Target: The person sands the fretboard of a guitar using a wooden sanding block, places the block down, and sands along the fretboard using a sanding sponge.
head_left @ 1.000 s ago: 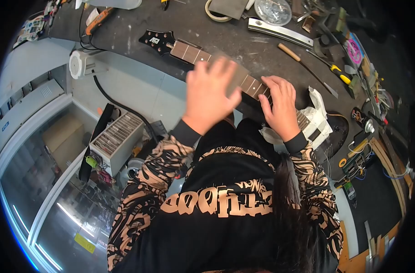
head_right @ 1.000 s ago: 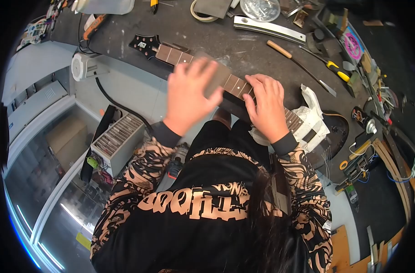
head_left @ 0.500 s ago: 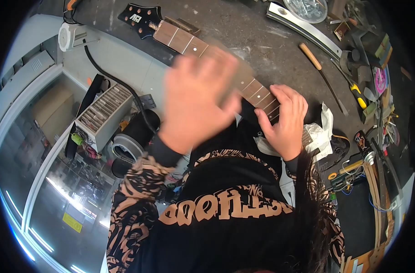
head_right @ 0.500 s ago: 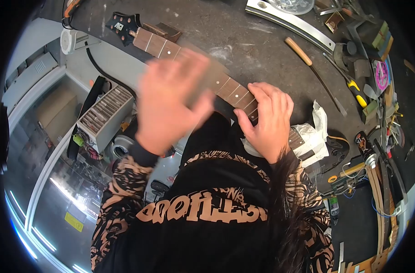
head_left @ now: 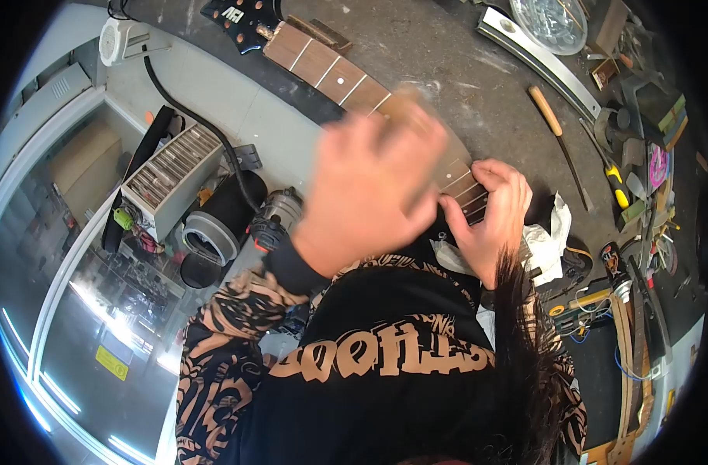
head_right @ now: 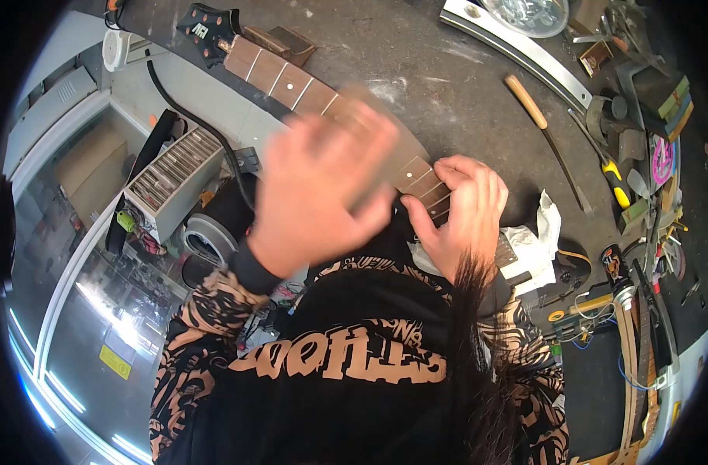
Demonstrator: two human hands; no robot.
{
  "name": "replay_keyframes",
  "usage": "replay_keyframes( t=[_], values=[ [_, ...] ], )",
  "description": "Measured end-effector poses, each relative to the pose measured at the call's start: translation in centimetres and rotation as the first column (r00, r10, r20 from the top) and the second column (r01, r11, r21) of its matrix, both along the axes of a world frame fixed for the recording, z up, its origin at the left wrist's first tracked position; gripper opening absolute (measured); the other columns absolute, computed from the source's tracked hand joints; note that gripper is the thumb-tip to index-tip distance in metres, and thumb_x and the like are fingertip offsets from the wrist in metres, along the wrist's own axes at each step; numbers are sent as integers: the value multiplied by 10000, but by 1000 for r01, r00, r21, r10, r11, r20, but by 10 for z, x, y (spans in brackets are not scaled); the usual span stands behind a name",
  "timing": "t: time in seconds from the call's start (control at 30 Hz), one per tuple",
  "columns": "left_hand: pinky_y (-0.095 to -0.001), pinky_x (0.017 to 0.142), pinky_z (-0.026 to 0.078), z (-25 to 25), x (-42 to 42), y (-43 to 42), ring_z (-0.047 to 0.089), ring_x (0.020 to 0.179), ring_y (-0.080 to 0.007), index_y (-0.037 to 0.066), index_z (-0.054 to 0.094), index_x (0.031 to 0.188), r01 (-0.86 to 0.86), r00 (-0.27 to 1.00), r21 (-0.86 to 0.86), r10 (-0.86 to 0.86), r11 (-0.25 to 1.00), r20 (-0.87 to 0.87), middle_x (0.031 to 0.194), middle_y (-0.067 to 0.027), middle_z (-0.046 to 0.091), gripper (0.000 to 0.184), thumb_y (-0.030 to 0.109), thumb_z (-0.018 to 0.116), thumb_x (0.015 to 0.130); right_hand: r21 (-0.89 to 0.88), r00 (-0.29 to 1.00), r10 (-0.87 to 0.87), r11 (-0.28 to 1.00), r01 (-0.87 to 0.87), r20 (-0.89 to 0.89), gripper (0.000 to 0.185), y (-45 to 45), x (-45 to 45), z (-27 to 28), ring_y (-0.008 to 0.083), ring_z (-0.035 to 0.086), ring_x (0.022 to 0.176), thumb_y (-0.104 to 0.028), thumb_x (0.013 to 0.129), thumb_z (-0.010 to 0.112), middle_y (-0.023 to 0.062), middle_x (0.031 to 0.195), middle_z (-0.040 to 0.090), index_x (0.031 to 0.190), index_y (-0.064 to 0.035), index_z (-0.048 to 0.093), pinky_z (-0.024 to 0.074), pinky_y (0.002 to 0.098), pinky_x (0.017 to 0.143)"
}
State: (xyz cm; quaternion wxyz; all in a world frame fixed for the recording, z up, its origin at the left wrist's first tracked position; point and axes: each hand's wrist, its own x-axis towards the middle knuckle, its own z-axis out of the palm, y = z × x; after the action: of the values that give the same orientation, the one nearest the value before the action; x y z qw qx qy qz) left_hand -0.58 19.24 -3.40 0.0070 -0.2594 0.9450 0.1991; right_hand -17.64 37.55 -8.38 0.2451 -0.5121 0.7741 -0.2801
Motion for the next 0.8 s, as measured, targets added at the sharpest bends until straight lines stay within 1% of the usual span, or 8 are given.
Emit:
replay_keyframes(
  t=[0.03, 0.1, 0.17, 0.33, 0.43, 0.5, 0.63, 0.8],
  values=[
    [-540, 1073, 544, 4, -2, 17, 650, 1288, -389, 192, 767, 1571, 41, 999, 84, -38, 996, -30, 1541, -70, 744, 708, 378, 868, 895, 13, 1000, 0, 1000, -1, 3, 724, 1, 1, 1, 387, 691, 1310, -169, 790, 1054, 148, 1415, 724, 1391, -45, 671, 457, 554, 1164],
    [-546, 1076, 546, 7, 5, -11, 650, 1285, -384, 199, 802, 1523, 2, 999, 7, -2, 1000, 49, 1545, -65, 746, 679, 383, 896, 875, 18, 1000, -1, 1000, 1, 4, 730, 1, 2, 1, 383, 689, 1312, -157, 797, 1050, 144, 1416, 725, 1406, -52, 661, 453, 553, 1171],
    [-550, 1089, 544, -1, 22, -62, 651, 1285, -383, 209, 812, 1512, -161, 985, -220, 172, 962, 31, 1560, -59, 741, 666, 382, 907, 875, 8, 1000, 7, 1000, -7, 5, 739, 2, 1, 0, 380, 689, 1313, -147, 795, 1048, 142, 1416, 725, 1413, -56, 654, 452, 553, 1173],
    [-547, 1085, 533, 7, 8, 2, 638, 1282, -377, 198, 795, 1528, 37, 999, 102, -34, 994, -27, 1588, -37, 728, 674, 320, 891, 871, 22, 1000, 5, 1000, -5, 4, 759, -1, 3, 3, 383, 685, 1311, -156, 794, 1057, 142, 1419, 725, 1423, -60, 644, 452, 555, 1177],
    [-546, 1081, 530, 5, 18, -48, 642, 1275, -370, 192, 794, 1531, -96, 994, -95, 100, 991, 43, 1574, -43, 734, 673, 301, 879, 872, 28, 1000, 10, 1000, -10, -3, 757, 0, 2, 1, 390, 677, 1307, -163, 810, 1057, 147, 1419, 722, 1432, -58, 637, 451, 559, 1181],
    [-537, 1057, 533, -8, 32, -82, 644, 1231, -383, 186, 787, 1536, -215, 977, -252, 204, 943, -68, 1525, -49, 752, 699, 315, 885, 856, 40, 1000, 12, 999, -12, 0, 762, -1, 2, 4, 390, 673, 1308, -168, 817, 1059, 150, 1420, 718, 1439, -60, 632, 449, 562, 1184],
    [-525, 1092, 547, 3, 14, -10, 654, 1297, -386, 216, 760, 1595, 27, 999, 48, -26, 998, -19, 1578, -33, 740, 779, 394, 899, 849, 52, 999, 32, 998, -31, -8, 770, 0, 1, 3, 390, 666, 1315, -179, 827, 1061, 155, 1428, 707, 1450, -60, 624, 444, 567, 1187],
    [-515, 1084, 552, -2, 32, -90, 662, 1296, -352, 204, 805, 1532, -244, 969, -237, 247, 940, -20, 1579, -28, 749, 682, 335, 892, 869, 55, 1000, 27, 998, -27, -1, 766, 1, 2, 5, 393, 667, 1303, -172, 827, 1055, 159, 1421, 709, 1452, -58, 626, 446, 565, 1173]
  ],
)
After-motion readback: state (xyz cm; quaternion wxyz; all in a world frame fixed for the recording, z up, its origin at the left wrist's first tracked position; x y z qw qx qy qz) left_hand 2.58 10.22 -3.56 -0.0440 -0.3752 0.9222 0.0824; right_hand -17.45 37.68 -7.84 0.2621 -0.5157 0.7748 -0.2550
